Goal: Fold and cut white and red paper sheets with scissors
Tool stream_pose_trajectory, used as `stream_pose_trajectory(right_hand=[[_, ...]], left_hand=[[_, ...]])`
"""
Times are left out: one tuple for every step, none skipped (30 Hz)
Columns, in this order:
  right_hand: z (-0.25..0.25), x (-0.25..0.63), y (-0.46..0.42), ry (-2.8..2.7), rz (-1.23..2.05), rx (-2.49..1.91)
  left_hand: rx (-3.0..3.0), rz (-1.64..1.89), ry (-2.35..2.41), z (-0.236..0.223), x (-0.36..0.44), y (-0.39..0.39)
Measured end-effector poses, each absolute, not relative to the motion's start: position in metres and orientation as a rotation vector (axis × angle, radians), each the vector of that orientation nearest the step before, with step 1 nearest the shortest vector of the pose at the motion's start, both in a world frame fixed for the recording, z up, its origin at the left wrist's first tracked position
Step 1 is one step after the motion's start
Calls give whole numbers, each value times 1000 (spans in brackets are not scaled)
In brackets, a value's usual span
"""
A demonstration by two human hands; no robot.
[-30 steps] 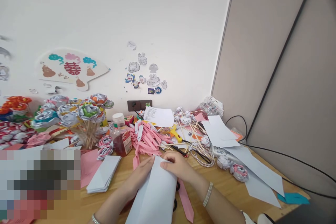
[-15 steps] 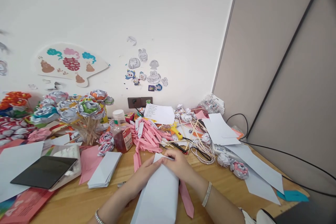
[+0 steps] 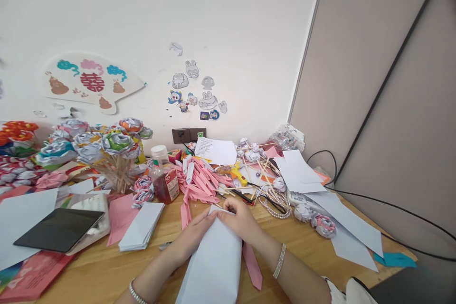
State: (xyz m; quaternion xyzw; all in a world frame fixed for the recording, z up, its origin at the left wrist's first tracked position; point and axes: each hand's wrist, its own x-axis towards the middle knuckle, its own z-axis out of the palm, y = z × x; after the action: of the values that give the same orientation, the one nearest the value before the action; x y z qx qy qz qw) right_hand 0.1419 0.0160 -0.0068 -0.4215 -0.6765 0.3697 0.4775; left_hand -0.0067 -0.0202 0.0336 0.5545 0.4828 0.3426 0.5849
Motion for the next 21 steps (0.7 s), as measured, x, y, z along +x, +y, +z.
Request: stream_pose_trajectory(right_hand=[[-8, 142, 16, -1638, 928, -1026], [-9, 142, 16, -1623, 957, -1026], [-10, 142, 16, -1615, 988, -1028], [-10, 142, 16, -1619, 1016, -1029], [-10, 142, 16, -1632, 1035, -1029], [-10, 142, 15, -1651, 1042, -1026], [-9, 142, 15, -1667, 1040, -1022], [-9, 142, 14, -1679, 1036, -1020], [-8, 142, 13, -1683, 1028, -1022], [-7, 142, 13, -1679, 1011, -1031], [-6, 142, 12, -1671, 986, -1044], [-5, 142, 12, -1660, 957, -1055], [-4, 143, 12, -1649, 925, -1065], [-3, 144, 12, -1639, 890, -1078], [-1, 145, 12, -1631, 854, -1094], [0, 147, 13, -1626, 818, -1115], [1, 148, 14, -1621, 780, -1142], [1, 150, 15, -1617, 741, -1173], [2, 152, 16, -1615, 707, -1203], [3, 153, 17, -1615, 679, -1227], [3, 154, 17, -1619, 658, -1247]], left_hand=[[1295, 796, 1130, 32, -7, -19], [1295, 793, 1127, 30, -8, -18], [1297, 794, 1119, 29, -8, -18], [1300, 797, 1110, 27, -8, -17], [1302, 797, 1105, 27, -8, -17], [1304, 798, 1105, 26, -8, -16], [1303, 796, 1108, 26, -7, -16], [1300, 790, 1112, 26, -7, -17], [1291, 787, 1118, 27, -6, -17], [1276, 783, 1120, 28, -5, -17], [1253, 779, 1118, 28, -5, -18], [1224, 774, 1111, 30, -4, -18], [1192, 763, 1098, 30, -3, -18], [1161, 744, 1075, 31, -3, -18], [1138, 718, 1040, 31, -3, -18], [1125, 685, 1000, 31, -3, -18], [1125, 649, 960, 30, -3, -18], [1136, 612, 927, 28, -4, -18], [1154, 583, 912, 27, -4, -18], [1177, 564, 914, 24, -5, -18], [1197, 557, 926, 22, -5, -17]])
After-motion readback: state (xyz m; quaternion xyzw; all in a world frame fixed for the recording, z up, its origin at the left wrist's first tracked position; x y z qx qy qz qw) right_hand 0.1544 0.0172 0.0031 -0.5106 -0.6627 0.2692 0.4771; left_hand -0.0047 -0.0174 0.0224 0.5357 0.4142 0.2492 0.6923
